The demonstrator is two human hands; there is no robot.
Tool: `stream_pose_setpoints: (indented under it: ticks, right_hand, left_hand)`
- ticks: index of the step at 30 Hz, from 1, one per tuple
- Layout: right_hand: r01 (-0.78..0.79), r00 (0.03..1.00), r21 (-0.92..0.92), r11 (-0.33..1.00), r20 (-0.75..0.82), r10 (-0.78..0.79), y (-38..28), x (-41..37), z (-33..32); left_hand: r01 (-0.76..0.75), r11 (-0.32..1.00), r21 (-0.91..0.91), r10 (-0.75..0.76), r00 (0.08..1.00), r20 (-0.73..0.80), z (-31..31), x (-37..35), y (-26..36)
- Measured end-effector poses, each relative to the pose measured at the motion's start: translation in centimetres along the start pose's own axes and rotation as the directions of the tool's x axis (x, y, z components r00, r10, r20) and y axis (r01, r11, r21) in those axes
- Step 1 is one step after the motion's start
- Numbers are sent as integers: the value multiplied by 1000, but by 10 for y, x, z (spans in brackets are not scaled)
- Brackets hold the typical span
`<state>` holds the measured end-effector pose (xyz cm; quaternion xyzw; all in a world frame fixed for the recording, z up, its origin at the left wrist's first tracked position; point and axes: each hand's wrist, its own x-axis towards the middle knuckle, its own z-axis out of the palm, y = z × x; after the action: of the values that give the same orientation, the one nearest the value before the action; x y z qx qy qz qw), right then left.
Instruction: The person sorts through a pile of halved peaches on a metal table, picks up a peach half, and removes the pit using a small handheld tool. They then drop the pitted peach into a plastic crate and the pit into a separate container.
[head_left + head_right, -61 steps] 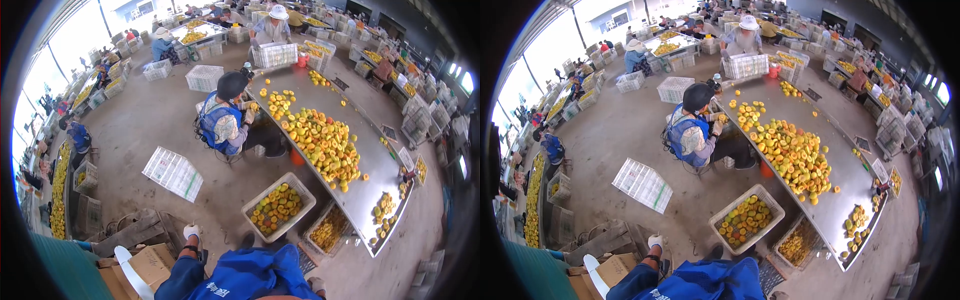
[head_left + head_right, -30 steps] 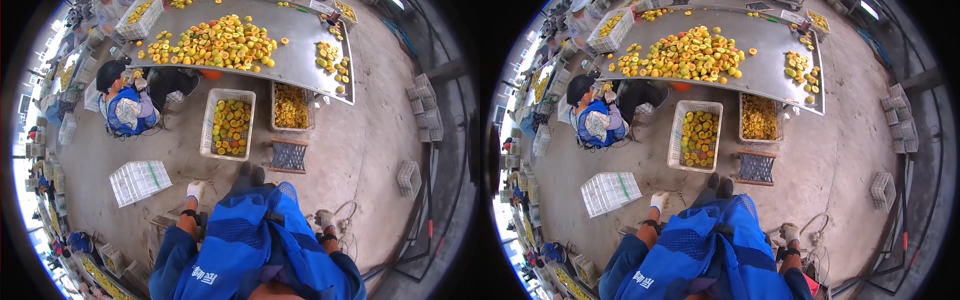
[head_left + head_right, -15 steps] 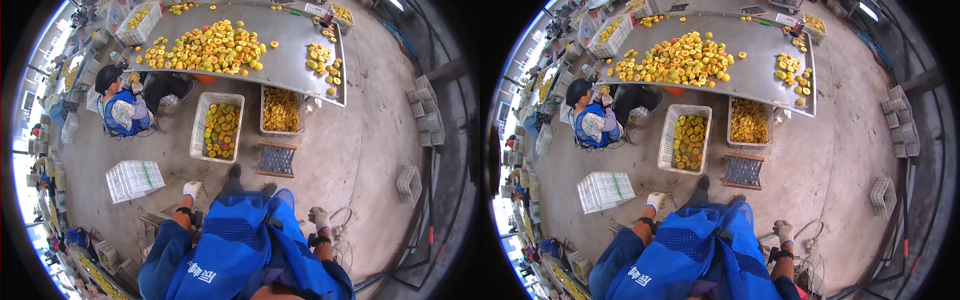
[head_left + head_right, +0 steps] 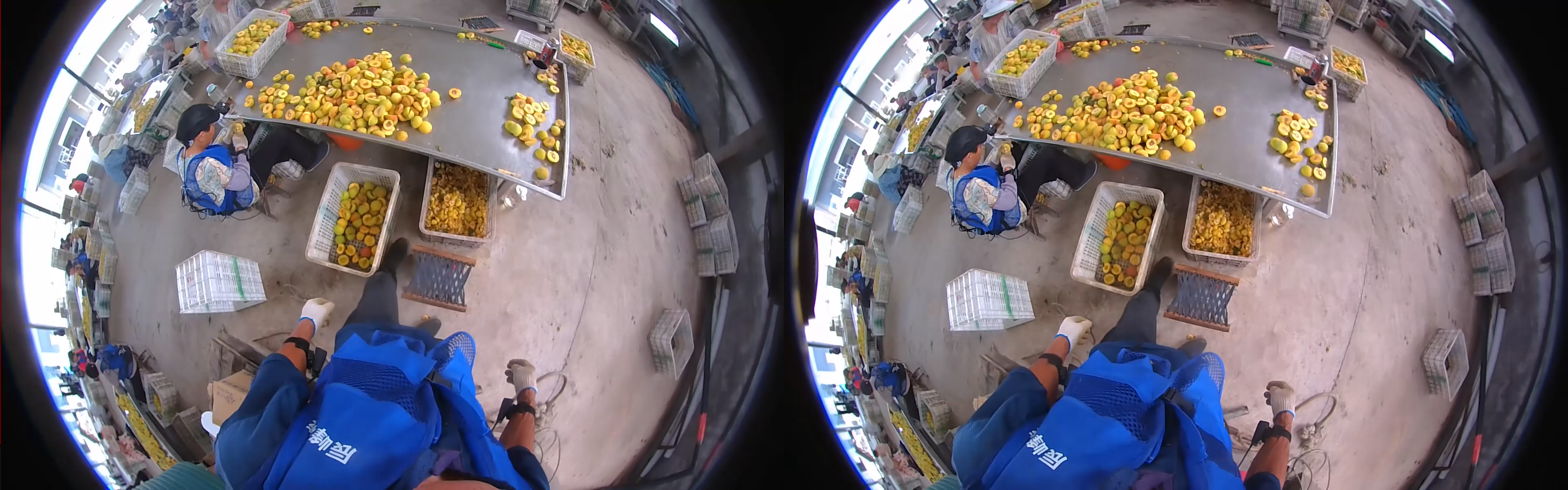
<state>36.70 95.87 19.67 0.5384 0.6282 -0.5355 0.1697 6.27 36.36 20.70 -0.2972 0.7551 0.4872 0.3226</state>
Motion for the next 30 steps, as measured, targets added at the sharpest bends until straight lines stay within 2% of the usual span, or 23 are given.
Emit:
stream_pose_setpoints:
  ticks: [3,6,9,12,15,16,17,19,22,25,26,29,30]
  right_hand:
    - [62,998,-8,998,-21,-62,-29,13,-2]
    - [108,993,175,979,-65,-98,-76,21,8]
    - [112,977,425,898,118,-178,-171,-12,37]
    - [160,877,453,877,343,-337,-247,-36,80]
    - [404,760,81,911,524,-383,-307,-39,99]
    - [464,728,68,883,539,-424,-312,-33,110]
    - [449,819,-93,889,440,-368,-309,-24,119]
    - [408,790,-217,887,571,-223,-346,-22,124]
    - [280,861,-341,898,503,-78,-419,-45,133]
    - [345,835,-271,898,526,-162,-461,-57,150]
    - [318,831,-298,900,545,-113,-446,-42,147]
    - [268,867,-416,869,498,-28,-484,-50,171]
    - [226,900,-568,791,432,53,-511,-60,178]
  left_hand:
    - [-69,987,148,71,997,-8,7,12,17]
    - [-143,969,203,145,989,7,16,47,33]
    - [-156,966,207,157,988,10,28,72,62]
    - [-126,973,194,116,991,63,33,101,92]
    - [-142,957,254,135,990,44,38,143,112]
    - [-132,957,257,125,991,45,39,159,120]
    - [-112,972,205,106,993,43,40,178,126]
    - [-55,992,111,50,998,45,40,208,129]
    - [-58,988,145,54,998,32,39,247,147]
    - [-27,991,132,23,999,36,37,269,169]
    - [-13,993,117,9,999,40,38,277,179]
    - [-59,985,164,59,998,0,43,297,200]
    - [-27,993,117,25,999,23,46,298,214]
